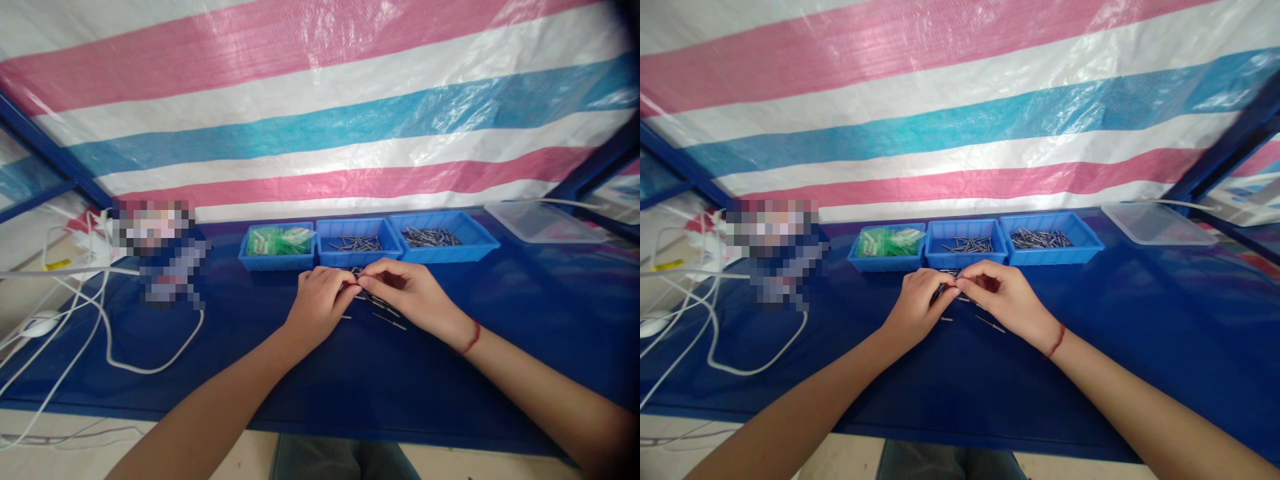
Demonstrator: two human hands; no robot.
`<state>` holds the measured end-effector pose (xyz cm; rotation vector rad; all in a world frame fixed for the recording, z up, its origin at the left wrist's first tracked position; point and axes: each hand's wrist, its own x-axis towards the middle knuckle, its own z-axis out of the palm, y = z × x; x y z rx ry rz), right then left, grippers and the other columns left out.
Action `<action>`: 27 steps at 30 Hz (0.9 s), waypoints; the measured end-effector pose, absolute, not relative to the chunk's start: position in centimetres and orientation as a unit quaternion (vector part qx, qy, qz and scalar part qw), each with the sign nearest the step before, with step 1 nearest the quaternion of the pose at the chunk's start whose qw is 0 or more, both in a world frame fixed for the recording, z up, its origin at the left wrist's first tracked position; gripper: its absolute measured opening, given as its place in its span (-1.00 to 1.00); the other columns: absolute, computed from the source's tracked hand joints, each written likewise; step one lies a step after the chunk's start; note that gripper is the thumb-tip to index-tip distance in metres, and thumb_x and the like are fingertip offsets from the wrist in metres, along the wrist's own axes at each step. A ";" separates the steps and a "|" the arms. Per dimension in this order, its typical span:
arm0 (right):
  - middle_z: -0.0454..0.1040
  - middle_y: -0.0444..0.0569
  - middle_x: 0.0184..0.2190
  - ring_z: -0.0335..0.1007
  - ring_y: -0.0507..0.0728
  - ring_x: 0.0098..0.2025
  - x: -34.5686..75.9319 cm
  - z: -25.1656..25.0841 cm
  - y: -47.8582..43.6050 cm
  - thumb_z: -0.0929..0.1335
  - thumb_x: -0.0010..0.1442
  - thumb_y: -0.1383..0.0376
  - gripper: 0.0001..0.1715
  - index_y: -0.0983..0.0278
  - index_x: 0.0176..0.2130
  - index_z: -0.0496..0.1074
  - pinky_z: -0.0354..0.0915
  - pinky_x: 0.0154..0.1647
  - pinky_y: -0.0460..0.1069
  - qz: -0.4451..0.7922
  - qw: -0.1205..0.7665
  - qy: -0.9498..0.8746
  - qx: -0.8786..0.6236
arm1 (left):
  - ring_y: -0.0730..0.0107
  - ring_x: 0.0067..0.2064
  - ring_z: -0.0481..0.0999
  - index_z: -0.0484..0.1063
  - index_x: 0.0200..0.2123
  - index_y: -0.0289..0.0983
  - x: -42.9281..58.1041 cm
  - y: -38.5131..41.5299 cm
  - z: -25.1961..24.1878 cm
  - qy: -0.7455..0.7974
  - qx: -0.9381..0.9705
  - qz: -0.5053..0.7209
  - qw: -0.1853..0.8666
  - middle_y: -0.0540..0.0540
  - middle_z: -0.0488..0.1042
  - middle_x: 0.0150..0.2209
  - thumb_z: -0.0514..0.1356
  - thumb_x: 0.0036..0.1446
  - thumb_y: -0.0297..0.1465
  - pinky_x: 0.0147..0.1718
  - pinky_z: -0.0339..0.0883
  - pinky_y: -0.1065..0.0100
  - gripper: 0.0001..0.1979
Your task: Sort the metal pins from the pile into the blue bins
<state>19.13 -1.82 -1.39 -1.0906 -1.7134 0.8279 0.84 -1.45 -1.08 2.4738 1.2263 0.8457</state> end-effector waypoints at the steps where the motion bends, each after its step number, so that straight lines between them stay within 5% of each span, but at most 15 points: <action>1: 0.53 -0.03 -0.36 0.41 0.11 -0.35 19.1 -1.4 -1.9 0.38 0.14 0.14 -0.77 0.26 -0.32 0.48 0.32 -0.37 0.00 0.345 0.460 -0.688 -0.443 | 0.34 -0.13 0.42 0.37 -0.23 -0.20 0.9 -1.4 -1.1 0.419 0.849 0.294 0.131 0.02 0.51 -0.21 0.08 0.27 -0.28 -0.12 0.11 0.26 -0.86; 9: 0.47 -0.06 -0.39 0.29 0.03 -0.43 19.1 -1.0 -2.4 0.35 0.19 0.27 -0.90 0.24 -0.34 0.47 0.21 -0.44 -0.03 0.251 0.455 -0.756 -0.398 | 0.32 -0.12 0.42 0.40 -0.21 -0.21 0.9 -1.2 -1.7 0.403 0.848 0.316 0.137 -0.02 0.49 -0.21 0.12 0.24 -0.26 -0.13 0.16 0.28 -0.83; 19: 0.48 -0.05 -0.37 0.36 0.08 -0.32 20.1 0.1 -1.7 0.32 0.22 0.32 -0.88 0.23 -0.34 0.45 0.27 -0.32 -0.02 0.180 0.415 -0.807 -0.379 | 0.32 -0.10 0.42 0.42 -0.20 -0.21 0.6 -1.1 -1.0 0.417 0.828 0.350 0.137 -0.05 0.48 -0.21 0.16 0.20 -0.27 -0.09 0.21 0.29 -0.84; 23: 0.47 -0.03 -0.39 0.35 0.12 -0.37 22.3 0.5 -0.5 0.31 0.22 0.26 -0.86 0.22 -0.34 0.45 0.23 -0.37 0.01 0.081 0.427 -0.769 -0.469 | 0.28 -0.09 0.42 0.37 -0.04 -0.22 0.4 -1.1 -0.5 0.431 0.832 0.322 0.136 -0.08 0.48 -0.18 0.15 0.20 -0.25 -0.06 0.22 0.27 -0.71; 27: 0.45 0.03 -0.44 0.31 0.14 -0.43 25.8 0.1 1.2 0.29 0.23 0.22 -0.79 0.24 -0.38 0.45 0.15 -0.38 0.04 -0.031 0.422 -0.694 -0.583 | 0.35 -0.21 0.45 0.44 -0.16 -0.23 -0.9 -0.8 1.3 0.366 0.891 0.230 0.139 -0.06 0.50 -0.29 0.05 0.27 -0.27 -0.15 0.24 0.33 -0.76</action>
